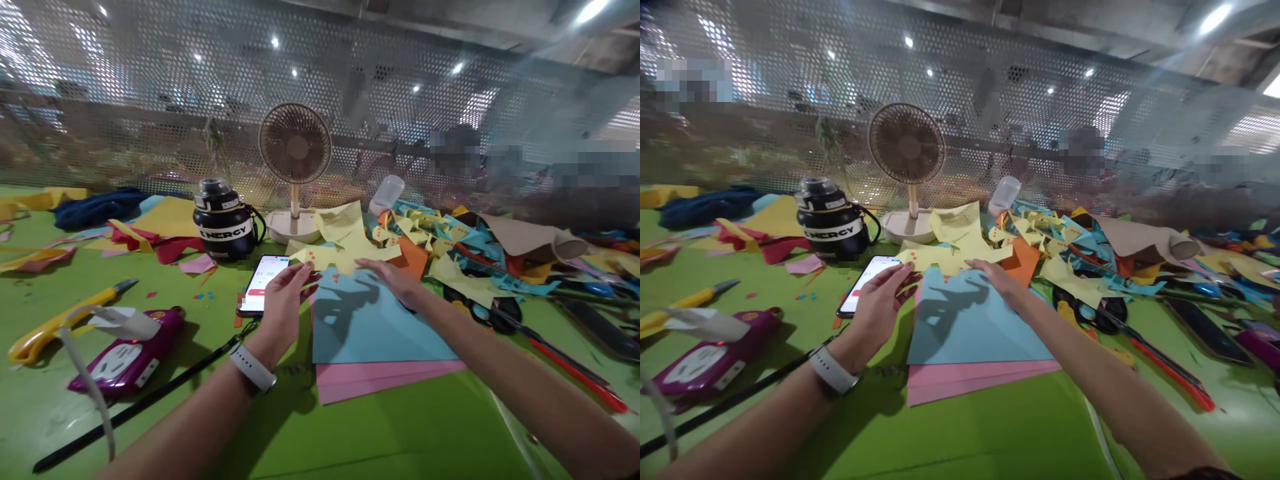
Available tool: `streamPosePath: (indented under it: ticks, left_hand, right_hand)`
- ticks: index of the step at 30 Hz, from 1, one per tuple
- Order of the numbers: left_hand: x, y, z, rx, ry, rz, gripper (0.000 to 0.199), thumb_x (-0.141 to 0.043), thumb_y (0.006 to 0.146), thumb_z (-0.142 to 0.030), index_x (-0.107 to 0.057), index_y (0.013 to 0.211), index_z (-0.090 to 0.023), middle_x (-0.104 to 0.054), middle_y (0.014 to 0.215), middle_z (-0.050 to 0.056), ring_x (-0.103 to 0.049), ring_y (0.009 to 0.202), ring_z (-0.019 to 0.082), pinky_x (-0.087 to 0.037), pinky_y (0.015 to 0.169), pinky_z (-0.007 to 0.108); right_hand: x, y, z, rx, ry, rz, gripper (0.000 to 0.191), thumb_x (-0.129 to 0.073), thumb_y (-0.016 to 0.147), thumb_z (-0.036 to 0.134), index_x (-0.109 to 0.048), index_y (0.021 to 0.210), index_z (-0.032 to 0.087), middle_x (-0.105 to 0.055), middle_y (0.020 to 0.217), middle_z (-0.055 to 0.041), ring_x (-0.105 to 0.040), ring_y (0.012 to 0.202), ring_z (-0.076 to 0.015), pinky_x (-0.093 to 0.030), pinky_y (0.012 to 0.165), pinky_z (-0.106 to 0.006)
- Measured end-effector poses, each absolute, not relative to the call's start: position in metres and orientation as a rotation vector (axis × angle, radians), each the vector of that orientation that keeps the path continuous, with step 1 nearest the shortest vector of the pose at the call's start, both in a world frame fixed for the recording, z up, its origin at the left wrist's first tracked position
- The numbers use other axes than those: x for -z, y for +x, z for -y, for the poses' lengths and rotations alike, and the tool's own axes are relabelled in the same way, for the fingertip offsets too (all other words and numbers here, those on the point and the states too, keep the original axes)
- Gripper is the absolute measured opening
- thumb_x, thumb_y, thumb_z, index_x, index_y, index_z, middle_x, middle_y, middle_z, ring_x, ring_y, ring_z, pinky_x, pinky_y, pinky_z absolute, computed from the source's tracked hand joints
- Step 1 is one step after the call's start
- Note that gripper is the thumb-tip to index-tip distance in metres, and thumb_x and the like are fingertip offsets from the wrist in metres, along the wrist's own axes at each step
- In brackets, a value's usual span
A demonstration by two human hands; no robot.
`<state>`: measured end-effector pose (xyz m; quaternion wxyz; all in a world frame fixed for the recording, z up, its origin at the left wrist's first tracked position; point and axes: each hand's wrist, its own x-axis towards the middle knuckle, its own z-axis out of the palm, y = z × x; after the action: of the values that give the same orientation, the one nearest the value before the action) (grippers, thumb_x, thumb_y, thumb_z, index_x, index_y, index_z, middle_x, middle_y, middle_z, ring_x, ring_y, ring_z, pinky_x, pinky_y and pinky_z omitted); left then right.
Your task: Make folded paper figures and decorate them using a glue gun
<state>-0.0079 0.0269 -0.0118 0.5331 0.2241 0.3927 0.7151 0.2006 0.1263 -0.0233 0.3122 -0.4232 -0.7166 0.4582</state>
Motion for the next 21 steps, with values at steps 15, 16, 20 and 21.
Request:
streamPosePath:
  ticks: [15,16,20,21]
  left_hand:
    - [0.016,-0.005,-0.028,-1.703,0.549,-0.987,0.032,-0.086,0.052,-0.029,-0.068,0.075,-0.015,-0.069,0.074,0.002,-0.067,0.07,0.015,-0.049,0.065,0.026]
    - [0.016,-0.005,-0.028,-1.699,0.548,-0.995,0.033,-0.086,0.052,-0.029,-0.068,0.075,-0.015,-0.07,0.074,0.002,-0.067,0.07,0.015,-0.049,0.066,0.026]
    - [0.018,-0.006,-0.028,-1.684,0.574,-1.017,0.032,-0.085,0.053,-0.03,-0.068,0.075,-0.016,-0.07,0.074,0.002,-0.067,0.07,0.015,-0.049,0.068,0.027]
    - [0.018,-0.006,-0.028,-1.681,0.582,-1.021,0.031,-0.085,0.054,-0.03,-0.068,0.075,-0.016,-0.07,0.074,0.002,-0.067,0.07,0.015,-0.049,0.068,0.027]
  right_hand:
    - [0.018,0.219,-0.091,-0.559,-1.447,2.46,0.051,-0.04,0.09,0.04,-0.053,0.134,0.019,-0.039,0.149,-0.01,-0.027,0.14,-0.0304,-0.018,0.114,-0.051]
    - [0.02,0.213,-0.094,-0.534,-1.443,2.471,0.052,-0.044,0.088,0.041,-0.054,0.134,0.017,-0.036,0.15,-0.0114,-0.024,0.141,-0.032,-0.016,0.114,-0.052]
    - [0.026,0.194,-0.097,-0.359,-1.416,2.589,0.054,-0.049,0.088,0.048,-0.055,0.132,0.018,-0.033,0.152,-0.0121,-0.02,0.142,-0.0338,-0.015,0.114,-0.051]
    - [0.027,0.191,-0.096,-0.294,-1.402,2.629,0.053,-0.049,0.088,0.05,-0.057,0.13,0.018,-0.036,0.15,-0.0123,-0.021,0.142,-0.0336,-0.016,0.114,-0.051]
